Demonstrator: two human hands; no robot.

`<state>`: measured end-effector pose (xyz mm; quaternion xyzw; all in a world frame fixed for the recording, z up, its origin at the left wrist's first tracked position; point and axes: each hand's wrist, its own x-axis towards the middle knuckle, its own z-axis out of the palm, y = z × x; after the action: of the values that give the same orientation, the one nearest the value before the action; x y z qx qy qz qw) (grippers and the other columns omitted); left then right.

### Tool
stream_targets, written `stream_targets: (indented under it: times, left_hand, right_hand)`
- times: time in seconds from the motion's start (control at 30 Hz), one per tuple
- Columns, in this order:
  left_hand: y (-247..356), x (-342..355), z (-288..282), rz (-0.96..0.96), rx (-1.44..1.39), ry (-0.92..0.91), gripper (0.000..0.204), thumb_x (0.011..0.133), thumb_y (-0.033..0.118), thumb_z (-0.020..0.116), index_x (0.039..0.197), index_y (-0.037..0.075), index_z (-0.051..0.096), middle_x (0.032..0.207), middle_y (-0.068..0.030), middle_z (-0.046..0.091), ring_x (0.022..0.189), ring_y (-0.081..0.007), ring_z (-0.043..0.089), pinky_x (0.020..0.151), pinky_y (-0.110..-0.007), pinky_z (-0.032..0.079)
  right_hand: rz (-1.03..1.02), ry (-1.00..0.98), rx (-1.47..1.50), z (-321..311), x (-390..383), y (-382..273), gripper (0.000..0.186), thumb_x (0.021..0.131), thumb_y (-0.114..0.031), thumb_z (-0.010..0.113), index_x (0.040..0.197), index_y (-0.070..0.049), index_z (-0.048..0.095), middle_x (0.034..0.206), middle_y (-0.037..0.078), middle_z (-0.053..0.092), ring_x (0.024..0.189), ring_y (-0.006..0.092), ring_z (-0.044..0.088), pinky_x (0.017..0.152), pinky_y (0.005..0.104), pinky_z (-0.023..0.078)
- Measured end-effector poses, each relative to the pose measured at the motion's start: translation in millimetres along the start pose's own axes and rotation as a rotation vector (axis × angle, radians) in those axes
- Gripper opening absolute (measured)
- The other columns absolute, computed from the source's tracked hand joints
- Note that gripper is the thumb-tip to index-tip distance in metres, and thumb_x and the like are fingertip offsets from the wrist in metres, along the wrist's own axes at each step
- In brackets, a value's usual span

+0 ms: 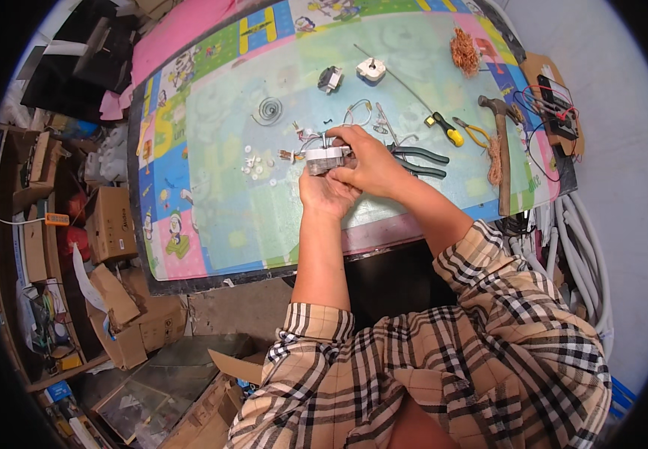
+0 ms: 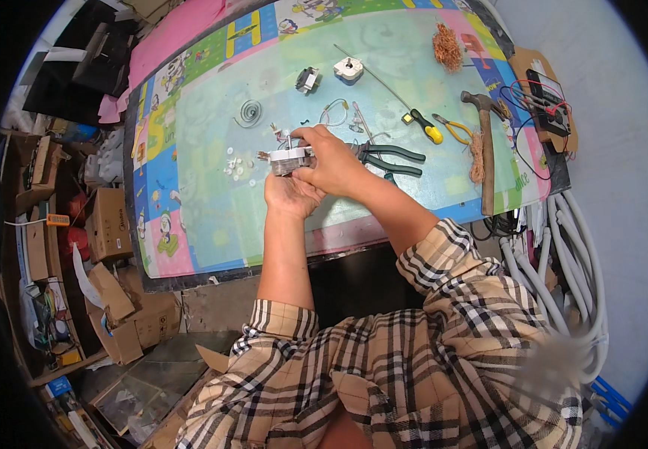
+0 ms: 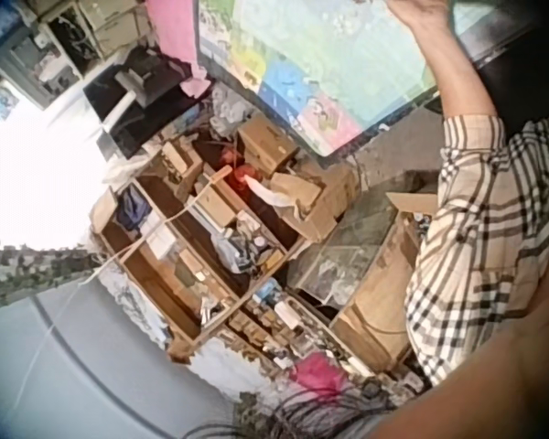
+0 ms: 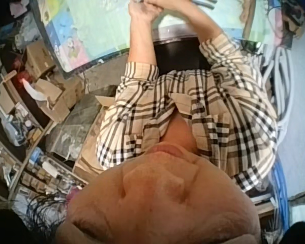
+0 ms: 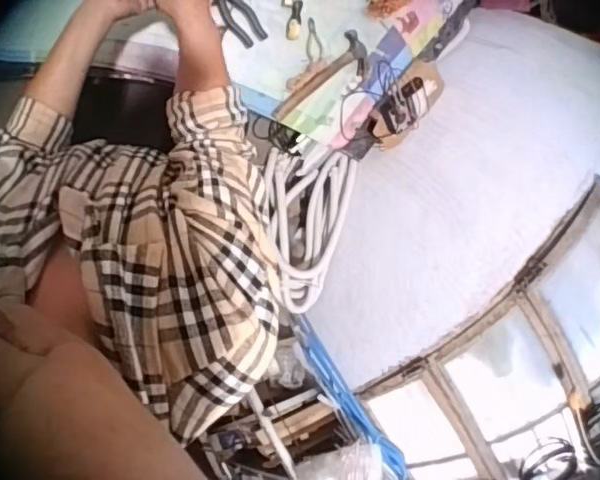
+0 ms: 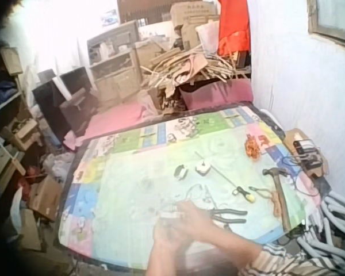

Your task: The person sits on the floor and repairs small electrical components on a colorful table. They use a screwdriver to tighten screws, pliers to strip wires, and a hammer to tap parts. The person handles wires, screws, and small metal housings throughout the task.

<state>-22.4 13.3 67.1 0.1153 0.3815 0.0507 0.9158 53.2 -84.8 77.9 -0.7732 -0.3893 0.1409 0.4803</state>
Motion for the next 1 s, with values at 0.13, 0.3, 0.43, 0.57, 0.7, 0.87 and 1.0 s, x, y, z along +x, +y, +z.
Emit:
stream_targets:
  times: [0.13,0.3,0.43,0.57,0.7,0.87,1.0]
  left_hand:
    - [-2.3,-3.2,0.3,-0.047,0.051,-0.002,0.053,0.099,0.046,0.019,0.119,0.011,0.053,0.112,-0.0127,0.063,0.097,-0.0307,0.064,0.083,-0.046,0.054]
    - [-0.7,-6.5,0.3,0.072,0.41,0.043,0.056,0.099,0.048,0.019,0.122,0.007,0.051,0.119,-0.0148,0.059,0.105,-0.0301,0.061,0.084,-0.044,0.053]
    - [1.1,-5.3,-5.5,0.356,0.433,0.142,0.053,0.099,0.049,0.028,0.122,0.008,0.053,0.116,-0.0099,0.06,0.101,-0.0247,0.06,0.077,-0.038,0.053]
    - [2.5,-8.1,-2.2,0.485,0.484,0.126,0.052,0.099,0.051,0.033,0.122,0.009,0.054,0.115,-0.0068,0.062,0.099,-0.0198,0.059,0.076,-0.036,0.051]
    - [1.2,-9.4,0.4,0.503,0.52,0.044,0.054,0.098,0.054,0.036,0.12,0.009,0.056,0.114,-0.0075,0.063,0.1,-0.0194,0.06,0.08,-0.037,0.051]
    - [2.8,-7.0,-4.1,0.526,0.533,-0.018,0.055,0.098,0.054,0.039,0.119,0.007,0.056,0.113,-0.0096,0.063,0.099,-0.0207,0.062,0.08,-0.037,0.051]
    - [2.3,-7.8,-1.5,0.524,0.469,-0.047,0.054,0.099,0.053,0.038,0.119,0.005,0.056,0.113,-0.0103,0.063,0.1,-0.0211,0.062,0.08,-0.036,0.051]
  right_hand:
    - [0.017,0.08,-0.03,0.8,2.8,-4.1,0.046,0.072,-0.014,0.077,0.111,-0.001,0.056,0.101,0.012,0.059,0.081,0.0223,0.06,0.073,0.0332,0.05]
    - [0.032,0.122,-0.012,-7.2,6.7,-8.4,0.045,0.074,-0.019,0.078,0.109,0.0,0.058,0.089,0.011,0.06,0.068,0.0183,0.053,0.065,0.0314,0.047]
    - [0.068,0.093,-0.011,-9.5,8.1,-11.6,0.045,0.076,-0.023,0.077,0.109,0.001,0.059,0.075,0.01,0.059,0.063,0.0179,0.052,0.061,0.0308,0.045]
    - [0.119,0.06,-0.007,-11.6,9.0,-10.1,0.045,0.078,-0.027,0.075,0.109,0.002,0.06,0.07,0.01,0.059,0.063,0.0181,0.055,0.061,0.031,0.045]
    - [0.137,0.062,0.081,-10.2,9.6,-1.8,0.044,0.08,-0.027,0.074,0.109,0.004,0.06,0.071,0.01,0.061,0.064,0.017,0.057,0.06,0.0309,0.045]
    - [0.18,0.019,0.091,-15.1,10.1,-6.5,0.043,0.081,-0.025,0.073,0.109,0.004,0.06,0.068,0.008,0.058,0.061,0.0141,0.053,0.059,0.0297,0.044]
    - [0.222,-0.008,0.105,-19.7,11.2,-12.5,0.047,0.077,-0.029,0.074,0.107,0.004,0.061,0.089,0.021,0.066,0.076,0.0295,0.065,0.07,0.0374,0.051]
